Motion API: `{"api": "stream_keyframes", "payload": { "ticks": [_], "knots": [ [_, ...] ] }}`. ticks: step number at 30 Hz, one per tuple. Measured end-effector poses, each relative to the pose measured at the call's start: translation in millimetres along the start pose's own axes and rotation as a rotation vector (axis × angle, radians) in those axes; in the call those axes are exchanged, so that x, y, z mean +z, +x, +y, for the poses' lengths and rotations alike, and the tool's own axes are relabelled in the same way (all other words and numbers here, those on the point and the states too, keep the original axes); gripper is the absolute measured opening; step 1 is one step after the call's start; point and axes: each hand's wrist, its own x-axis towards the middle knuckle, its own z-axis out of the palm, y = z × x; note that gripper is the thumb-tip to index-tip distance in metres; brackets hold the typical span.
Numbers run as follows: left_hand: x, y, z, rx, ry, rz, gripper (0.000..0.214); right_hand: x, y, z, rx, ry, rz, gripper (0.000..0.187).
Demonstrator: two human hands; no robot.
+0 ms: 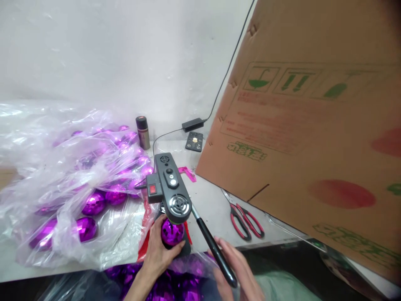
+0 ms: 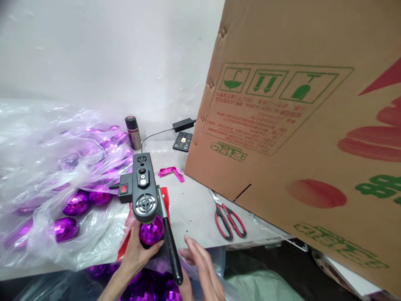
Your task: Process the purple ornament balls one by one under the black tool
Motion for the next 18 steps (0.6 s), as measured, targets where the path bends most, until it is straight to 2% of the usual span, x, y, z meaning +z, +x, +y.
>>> {"api": "stream_keyframes", "payload": {
  "ticks": [4,7,9,13,18],
  "knots": [
    [-0.1,0.2,6.5,0.018,-0.035,-0.003,0.08,8.1,36.8,-12.6,-0.276,0.044,-0.038,0.056],
    [1.8,-1.1,6.7,0.009,-0.027,-0.011,0.08,18.4,60.3,-24.0,-0.417,0.142,-0.021,0.039],
    [2.8,-2.0,3.4,0.004,-0.01,-0.031,0.081,28.2,68.3,-30.3,-0.414,0.217,0.001,0.027],
    [3.3,-3.1,-7.0,0.046,0.006,-0.067,0.08,50.1,67.2,-34.8,-0.307,0.326,0.094,0.039],
    [5.6,-4.3,-9.8,0.105,0.009,-0.059,0.08,62.8,62.6,-30.3,-0.302,0.351,0.196,0.04]
  ]
}}
